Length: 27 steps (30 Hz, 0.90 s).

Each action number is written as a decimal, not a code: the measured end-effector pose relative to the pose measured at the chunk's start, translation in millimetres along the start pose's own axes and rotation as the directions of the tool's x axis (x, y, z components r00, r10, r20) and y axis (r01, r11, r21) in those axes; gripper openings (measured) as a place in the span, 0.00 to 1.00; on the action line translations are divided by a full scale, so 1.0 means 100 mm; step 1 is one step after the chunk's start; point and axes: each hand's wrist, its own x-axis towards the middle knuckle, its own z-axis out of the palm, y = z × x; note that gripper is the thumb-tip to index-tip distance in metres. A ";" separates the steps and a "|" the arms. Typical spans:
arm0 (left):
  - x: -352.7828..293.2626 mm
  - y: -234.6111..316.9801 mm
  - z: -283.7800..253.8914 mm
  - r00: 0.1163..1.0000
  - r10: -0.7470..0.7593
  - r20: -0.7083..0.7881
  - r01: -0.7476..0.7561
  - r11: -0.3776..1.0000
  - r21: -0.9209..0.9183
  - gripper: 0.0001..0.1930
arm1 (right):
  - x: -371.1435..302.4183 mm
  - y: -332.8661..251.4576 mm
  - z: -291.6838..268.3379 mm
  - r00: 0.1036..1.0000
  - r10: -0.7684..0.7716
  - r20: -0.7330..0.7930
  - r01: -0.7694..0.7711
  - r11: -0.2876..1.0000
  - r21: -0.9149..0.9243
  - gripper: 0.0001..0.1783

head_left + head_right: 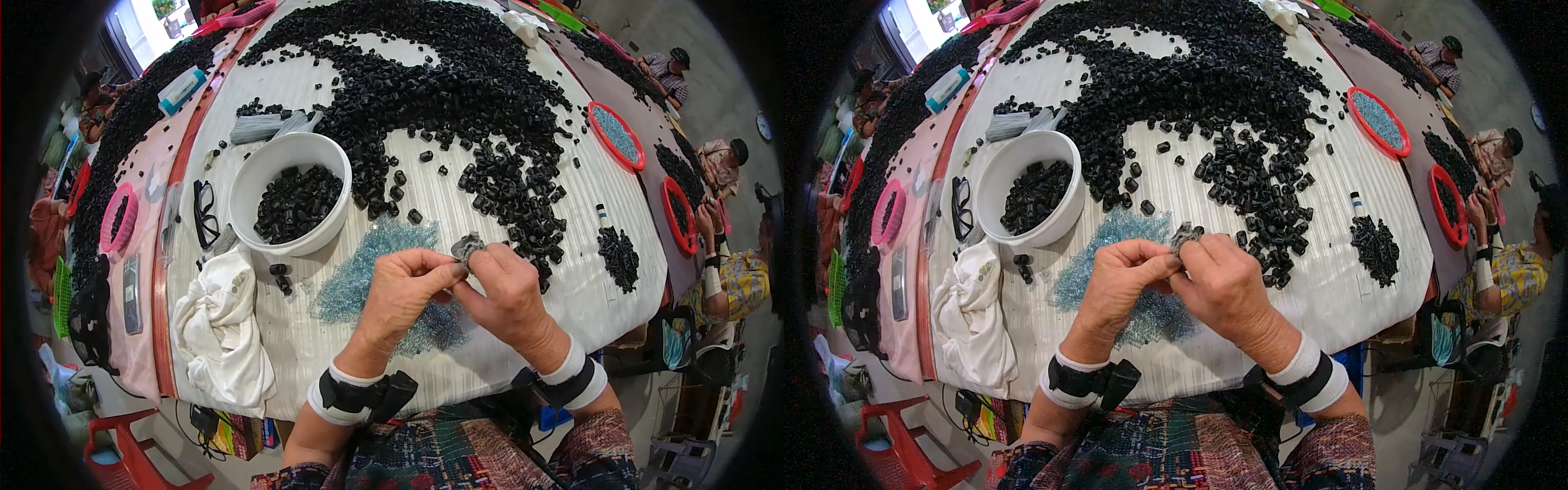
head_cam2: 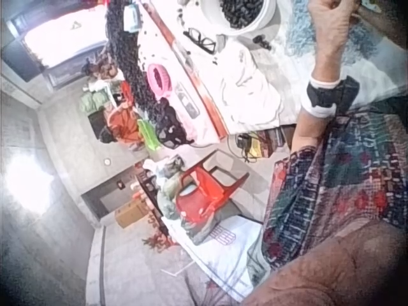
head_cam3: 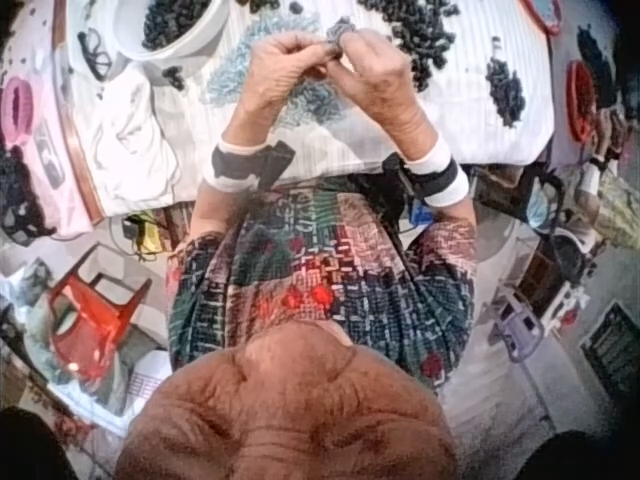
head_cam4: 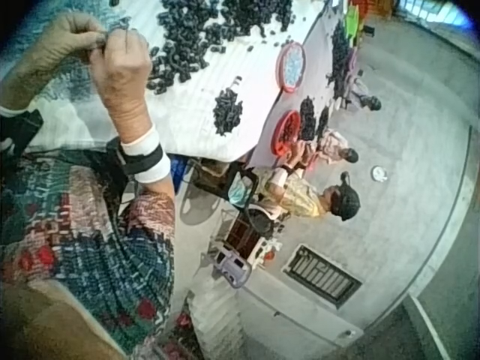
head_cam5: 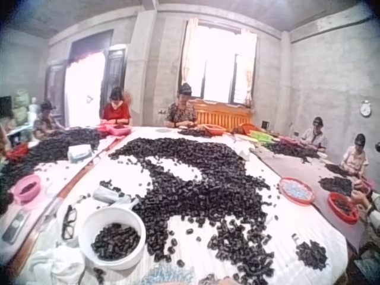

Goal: The recorder is assembling small black shoe components at a large table with other workers.

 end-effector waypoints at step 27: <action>0.07 0.42 -0.43 0.724 0.382 -0.574 -0.537 0.835 -0.123 0.08 | -0.01 0.50 0.06 0.996 0.065 0.065 -0.061 0.996 -0.061 0.13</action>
